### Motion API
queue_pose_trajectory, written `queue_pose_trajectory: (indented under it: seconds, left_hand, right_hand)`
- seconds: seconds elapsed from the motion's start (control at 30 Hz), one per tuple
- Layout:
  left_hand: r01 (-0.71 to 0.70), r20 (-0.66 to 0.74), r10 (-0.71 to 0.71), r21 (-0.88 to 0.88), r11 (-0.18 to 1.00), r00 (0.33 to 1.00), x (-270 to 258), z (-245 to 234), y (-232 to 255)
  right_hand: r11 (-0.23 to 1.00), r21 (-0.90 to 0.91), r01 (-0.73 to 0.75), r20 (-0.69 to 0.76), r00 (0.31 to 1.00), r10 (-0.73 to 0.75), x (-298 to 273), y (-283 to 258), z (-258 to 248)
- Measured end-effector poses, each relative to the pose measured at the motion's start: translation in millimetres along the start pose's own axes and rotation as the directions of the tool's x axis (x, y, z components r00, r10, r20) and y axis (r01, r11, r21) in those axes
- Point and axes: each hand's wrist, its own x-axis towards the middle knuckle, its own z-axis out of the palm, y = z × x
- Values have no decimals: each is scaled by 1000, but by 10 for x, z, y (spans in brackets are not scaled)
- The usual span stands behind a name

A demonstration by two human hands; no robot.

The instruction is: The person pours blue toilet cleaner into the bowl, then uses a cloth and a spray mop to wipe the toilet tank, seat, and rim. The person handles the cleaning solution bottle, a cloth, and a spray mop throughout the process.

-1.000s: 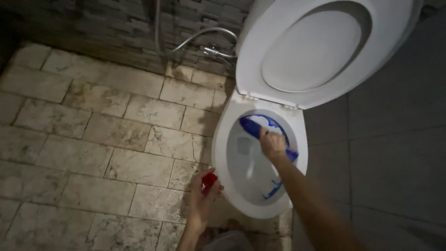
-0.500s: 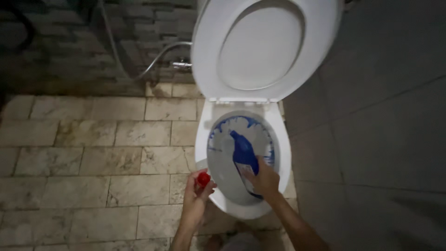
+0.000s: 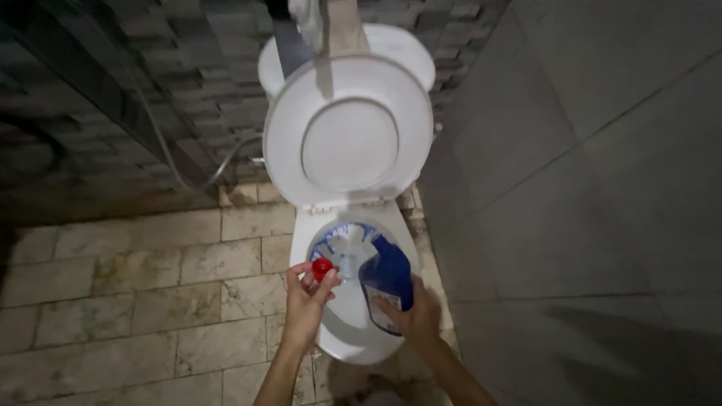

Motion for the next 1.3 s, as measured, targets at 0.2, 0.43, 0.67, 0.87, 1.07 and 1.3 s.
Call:
queue_pose_trajectory:
  seconds: [0.2, 0.43, 0.67, 0.87, 1.07, 1.3]
  left_hand:
    - [-223, 291, 234, -71, 972, 928, -4, 325, 985]
    - [-356, 506, 378, -144, 923, 775, -259, 1072, 2512]
    - [-500, 633, 417, -54, 864, 652, -840, 1471, 3695]
    - [-638, 674, 474, -4, 770, 567, -1255, 1775, 4244]
    - [-714, 743, 482, -8, 700, 464, -1559, 1843, 4549]
    - [-548, 794, 502, -265, 794, 344, -1589, 1774, 4560]
  right_hand:
    - [924, 301, -237, 201, 963, 182, 263, -478, -614]
    - [969, 235, 72, 38, 996, -83, 783, -1189, -1430]
    - [878, 272, 394, -157, 918, -364, 1159, -2001, -2342]
    - [857, 285, 429, -165, 903, -397, 1373, -2500, -2880]
    - [711, 646, 277, 19, 926, -378, 1419, -2693, -3114]
    - [530, 847, 26, 278, 829, -486, 1548, -2636, -3024]
